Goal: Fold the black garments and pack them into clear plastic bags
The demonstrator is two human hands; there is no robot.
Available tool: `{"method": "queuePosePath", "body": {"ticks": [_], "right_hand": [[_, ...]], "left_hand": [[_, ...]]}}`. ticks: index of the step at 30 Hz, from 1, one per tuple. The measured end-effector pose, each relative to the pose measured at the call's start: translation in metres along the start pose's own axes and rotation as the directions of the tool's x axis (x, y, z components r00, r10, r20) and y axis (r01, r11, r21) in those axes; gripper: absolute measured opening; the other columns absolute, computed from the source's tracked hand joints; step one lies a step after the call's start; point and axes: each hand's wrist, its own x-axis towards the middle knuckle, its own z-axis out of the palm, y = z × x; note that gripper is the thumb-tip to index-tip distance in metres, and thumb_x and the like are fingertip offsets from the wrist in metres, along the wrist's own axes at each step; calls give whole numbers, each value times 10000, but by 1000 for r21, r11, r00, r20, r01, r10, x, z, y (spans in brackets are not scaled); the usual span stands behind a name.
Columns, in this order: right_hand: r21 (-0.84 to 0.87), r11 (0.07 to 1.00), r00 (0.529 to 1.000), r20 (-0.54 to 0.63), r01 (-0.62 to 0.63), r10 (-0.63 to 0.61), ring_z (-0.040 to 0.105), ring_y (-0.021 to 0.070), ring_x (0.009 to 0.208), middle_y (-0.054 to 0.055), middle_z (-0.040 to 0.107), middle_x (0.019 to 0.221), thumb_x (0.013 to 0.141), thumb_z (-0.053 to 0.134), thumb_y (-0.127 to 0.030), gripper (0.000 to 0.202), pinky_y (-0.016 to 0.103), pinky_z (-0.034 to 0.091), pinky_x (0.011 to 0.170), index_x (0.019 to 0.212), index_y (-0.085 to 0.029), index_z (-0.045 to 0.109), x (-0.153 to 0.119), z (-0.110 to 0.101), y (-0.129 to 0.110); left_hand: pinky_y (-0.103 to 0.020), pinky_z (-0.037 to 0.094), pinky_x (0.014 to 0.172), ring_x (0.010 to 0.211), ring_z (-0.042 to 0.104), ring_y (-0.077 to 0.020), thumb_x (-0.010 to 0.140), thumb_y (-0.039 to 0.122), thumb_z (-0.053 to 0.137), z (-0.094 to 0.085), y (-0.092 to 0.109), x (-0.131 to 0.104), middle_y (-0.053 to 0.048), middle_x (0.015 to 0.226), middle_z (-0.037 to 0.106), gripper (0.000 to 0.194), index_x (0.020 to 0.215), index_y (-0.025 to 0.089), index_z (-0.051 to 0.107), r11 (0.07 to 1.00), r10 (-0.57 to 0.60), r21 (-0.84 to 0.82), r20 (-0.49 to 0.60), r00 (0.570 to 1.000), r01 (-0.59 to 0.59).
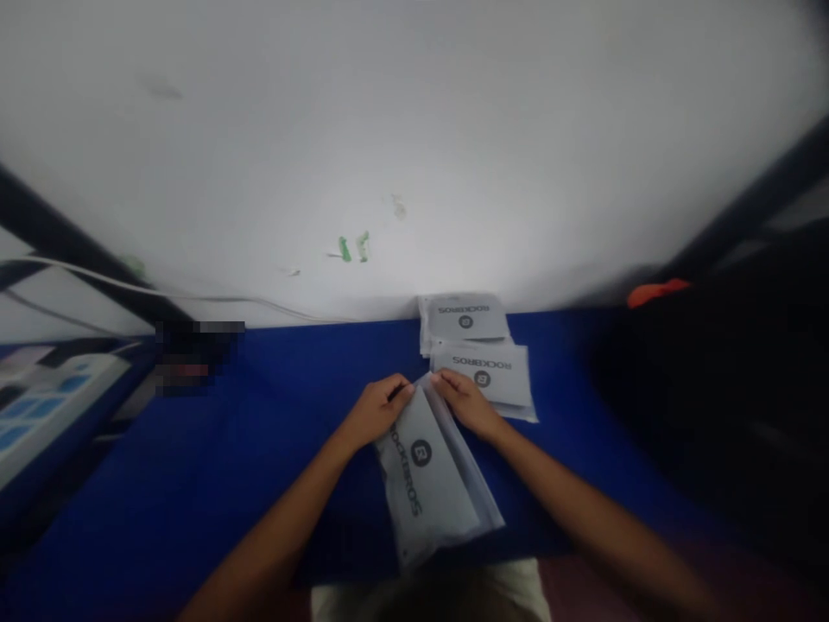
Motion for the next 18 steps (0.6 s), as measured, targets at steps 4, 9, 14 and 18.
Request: {"method": "queuePosePath", "body": {"ticks": [4,9,14,18], "right_hand": [[-26,999,999,40,32,-31,398,107,519,-64,417,561,872,542,-516,388,235,332,510,650,-200,499,-1,0,1],[16,1000,983,183,-18,14,456,104,403,-70,483,479,880,541,-514,379,220,344,418,658,-209,507,-6,0,4],[0,996,930,356,-95,89,532,107,365,-66,538,448,879,561,-512,356,190,368,361,724,-191,567,-9,-4,6],[20,983,858,492,-182,148,590,114,380,-28,634,530,860,581,-532,369,184,435,349,752,-180,550,-9,-9,2]], "left_hand": [[-244,428,692,749,573,-149,937,409,429,5,3,-2,12,783,628,296,873,192,618,1000,25,-16,-24,999,-26],[-253,422,670,708,566,-155,913,364,436,-5,-4,2,7,737,625,262,807,193,604,998,-17,59,-191,981,29],[-256,414,636,679,571,-169,869,349,479,-39,-33,10,6,709,633,212,810,205,622,974,-102,140,-434,895,179],[-257,412,636,700,574,-177,848,350,493,-62,-52,10,-8,738,639,211,795,194,624,969,-120,121,-535,836,217]]}}
